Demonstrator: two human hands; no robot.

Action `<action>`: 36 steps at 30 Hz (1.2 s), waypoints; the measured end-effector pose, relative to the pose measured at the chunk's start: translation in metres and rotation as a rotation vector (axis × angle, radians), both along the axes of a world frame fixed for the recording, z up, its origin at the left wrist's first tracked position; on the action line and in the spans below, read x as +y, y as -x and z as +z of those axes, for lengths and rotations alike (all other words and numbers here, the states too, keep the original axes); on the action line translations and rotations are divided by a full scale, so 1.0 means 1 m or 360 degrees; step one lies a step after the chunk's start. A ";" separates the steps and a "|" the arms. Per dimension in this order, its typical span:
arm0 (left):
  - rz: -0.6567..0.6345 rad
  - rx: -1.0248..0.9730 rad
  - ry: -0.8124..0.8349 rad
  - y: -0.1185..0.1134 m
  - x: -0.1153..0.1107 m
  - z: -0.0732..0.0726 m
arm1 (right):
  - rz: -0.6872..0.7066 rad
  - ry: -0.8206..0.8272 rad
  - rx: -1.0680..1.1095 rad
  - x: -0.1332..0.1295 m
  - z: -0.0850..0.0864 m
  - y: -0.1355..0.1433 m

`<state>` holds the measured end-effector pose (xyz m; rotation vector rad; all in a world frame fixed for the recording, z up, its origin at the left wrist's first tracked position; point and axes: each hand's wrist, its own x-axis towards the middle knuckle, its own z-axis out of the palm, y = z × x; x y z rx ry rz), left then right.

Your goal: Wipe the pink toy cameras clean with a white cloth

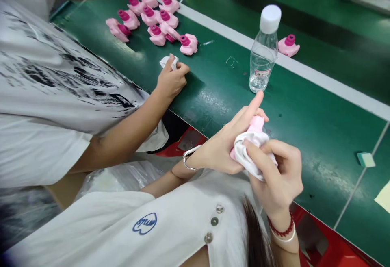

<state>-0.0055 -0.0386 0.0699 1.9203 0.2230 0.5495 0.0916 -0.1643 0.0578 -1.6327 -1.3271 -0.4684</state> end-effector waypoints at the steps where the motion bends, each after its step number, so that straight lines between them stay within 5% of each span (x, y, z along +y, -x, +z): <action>1: 0.0009 0.0016 0.0015 -0.001 0.000 0.000 | 0.0027 0.0024 -0.0030 0.004 0.001 0.001; 4: 0.0045 0.0032 0.0070 -0.003 0.001 0.000 | -0.0088 -0.0053 -0.0036 0.012 0.003 0.002; 9: -0.0036 0.0096 0.0168 -0.003 0.000 -0.004 | 0.0047 0.0008 -0.0062 0.015 0.003 -0.010; 12: -0.0122 0.0084 0.0102 -0.003 -0.006 -0.005 | -0.0212 -0.0015 -0.0083 0.021 0.004 -0.025; 17: -0.0295 0.0052 0.0060 -0.002 -0.016 -0.003 | -0.0165 -0.0322 0.0674 0.028 0.004 -0.034; 24: -0.0268 0.0163 0.0195 0.002 -0.015 -0.004 | 0.0105 -0.0184 0.1055 0.009 0.011 -0.018; 30: -0.0197 0.0078 0.0153 -0.002 -0.016 -0.014 | 0.0434 0.0433 0.0778 -0.005 0.022 -0.016; 36: -0.0119 0.0094 0.0324 -0.004 -0.016 -0.018 | 0.0175 0.0182 0.0679 0.006 0.004 -0.012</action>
